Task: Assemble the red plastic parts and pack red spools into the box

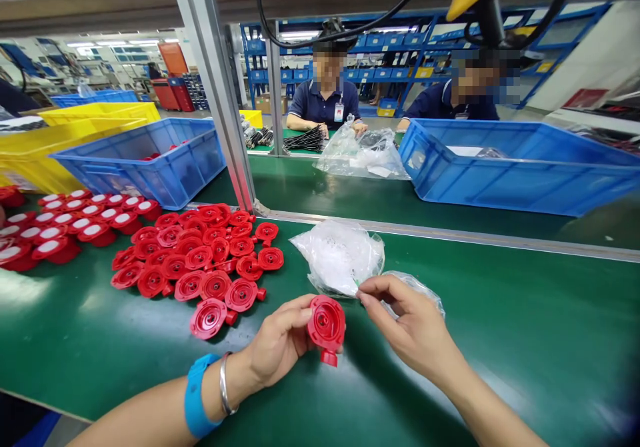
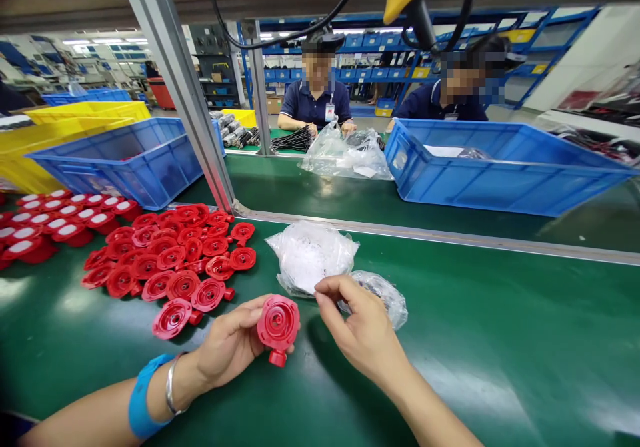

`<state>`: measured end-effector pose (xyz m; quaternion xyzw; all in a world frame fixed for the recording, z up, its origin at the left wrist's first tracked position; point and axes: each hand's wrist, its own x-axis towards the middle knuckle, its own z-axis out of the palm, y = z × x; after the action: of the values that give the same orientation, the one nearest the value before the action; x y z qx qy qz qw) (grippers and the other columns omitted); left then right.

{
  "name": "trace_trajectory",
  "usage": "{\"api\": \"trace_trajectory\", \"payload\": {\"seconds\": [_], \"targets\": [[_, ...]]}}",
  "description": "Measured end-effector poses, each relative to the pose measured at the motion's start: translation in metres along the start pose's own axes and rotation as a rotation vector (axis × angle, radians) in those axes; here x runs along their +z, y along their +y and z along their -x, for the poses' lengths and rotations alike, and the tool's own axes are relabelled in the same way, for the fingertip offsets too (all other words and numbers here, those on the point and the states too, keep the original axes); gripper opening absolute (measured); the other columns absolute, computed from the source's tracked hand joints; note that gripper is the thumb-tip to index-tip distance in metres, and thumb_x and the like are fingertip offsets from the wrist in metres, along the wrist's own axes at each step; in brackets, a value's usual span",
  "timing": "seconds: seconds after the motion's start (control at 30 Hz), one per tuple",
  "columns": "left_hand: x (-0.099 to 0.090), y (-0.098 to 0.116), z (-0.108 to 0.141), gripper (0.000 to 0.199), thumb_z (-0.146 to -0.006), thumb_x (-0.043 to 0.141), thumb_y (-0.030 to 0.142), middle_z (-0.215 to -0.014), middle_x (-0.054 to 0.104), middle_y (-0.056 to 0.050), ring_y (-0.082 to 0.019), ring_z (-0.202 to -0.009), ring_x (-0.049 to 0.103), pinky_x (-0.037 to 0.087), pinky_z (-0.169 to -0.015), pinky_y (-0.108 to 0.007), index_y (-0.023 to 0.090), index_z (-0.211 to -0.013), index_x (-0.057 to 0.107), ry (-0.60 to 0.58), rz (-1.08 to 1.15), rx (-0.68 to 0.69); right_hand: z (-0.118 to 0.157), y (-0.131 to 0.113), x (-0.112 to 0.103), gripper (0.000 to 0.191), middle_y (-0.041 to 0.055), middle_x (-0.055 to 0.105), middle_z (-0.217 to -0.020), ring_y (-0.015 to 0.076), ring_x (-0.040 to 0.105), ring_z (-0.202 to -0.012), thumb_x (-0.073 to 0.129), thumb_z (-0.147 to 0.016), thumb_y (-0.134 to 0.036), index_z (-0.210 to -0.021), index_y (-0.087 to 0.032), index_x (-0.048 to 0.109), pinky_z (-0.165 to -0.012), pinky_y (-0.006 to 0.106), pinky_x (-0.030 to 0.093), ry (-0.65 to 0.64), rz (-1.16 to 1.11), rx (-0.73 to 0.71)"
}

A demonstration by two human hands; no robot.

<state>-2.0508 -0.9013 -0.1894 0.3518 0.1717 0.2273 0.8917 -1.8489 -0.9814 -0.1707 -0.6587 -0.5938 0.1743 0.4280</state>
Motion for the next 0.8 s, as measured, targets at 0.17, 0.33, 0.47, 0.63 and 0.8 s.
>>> {"api": "trace_trajectory", "payload": {"seconds": [0.17,0.33,0.47,0.63,0.8], "targets": [[0.001,0.000,0.002,0.029,-0.083,0.057,0.030,-0.083,0.066,-0.012,-0.022,-0.071,0.065,0.051,-0.061,-0.030,0.008,-0.101,0.064,0.006,-0.009,0.033,0.003,0.001,0.006,0.014,0.0021,0.068,-0.087,0.0149,0.065,-0.080,0.062,-0.088,-0.036,-0.094,-0.024,0.063,-0.073,0.027,0.053,-0.074,-0.250,0.075],[0.004,0.003,0.004,0.034,-0.082,0.064,0.038,-0.085,0.064,-0.009,-0.018,-0.072,0.062,0.050,-0.065,-0.028,0.009,-0.102,0.064,0.009,-0.053,0.037,0.010,-0.007,0.011,0.006,0.0007,0.066,-0.085,0.0130,0.063,-0.077,0.062,-0.089,-0.029,-0.093,-0.024,0.063,-0.071,0.025,0.052,-0.104,-0.290,0.028],[0.002,0.000,0.005,0.042,-0.076,0.074,0.041,-0.088,0.062,-0.006,-0.012,-0.073,0.057,0.049,-0.068,-0.024,0.011,-0.105,0.065,0.008,-0.046,0.035,0.014,-0.017,0.017,0.008,-0.0004,0.060,-0.086,0.0108,0.059,-0.080,0.061,-0.089,-0.020,-0.094,-0.026,0.065,-0.072,0.024,0.049,-0.051,-0.160,-0.218],[-0.001,-0.004,0.007,0.039,-0.078,0.076,0.040,-0.091,0.064,-0.005,-0.010,-0.077,0.058,0.046,-0.071,-0.020,0.014,-0.106,0.067,-0.028,-0.073,0.055,0.016,-0.020,0.025,0.014,0.0003,0.053,-0.084,0.0109,0.056,-0.080,0.061,-0.088,-0.015,-0.097,-0.024,0.066,-0.069,0.024,0.048,0.024,-0.052,-0.321],[-0.001,-0.003,0.007,0.034,-0.083,0.072,0.037,-0.090,0.065,-0.004,-0.010,-0.077,0.061,0.046,-0.071,-0.019,0.016,-0.109,0.066,-0.098,-0.106,0.104,0.015,-0.020,0.026,0.015,0.0007,0.054,-0.084,0.0117,0.055,-0.080,0.062,-0.087,-0.013,-0.096,-0.024,0.066,-0.070,0.025,0.048,0.040,-0.045,-0.359]]}}
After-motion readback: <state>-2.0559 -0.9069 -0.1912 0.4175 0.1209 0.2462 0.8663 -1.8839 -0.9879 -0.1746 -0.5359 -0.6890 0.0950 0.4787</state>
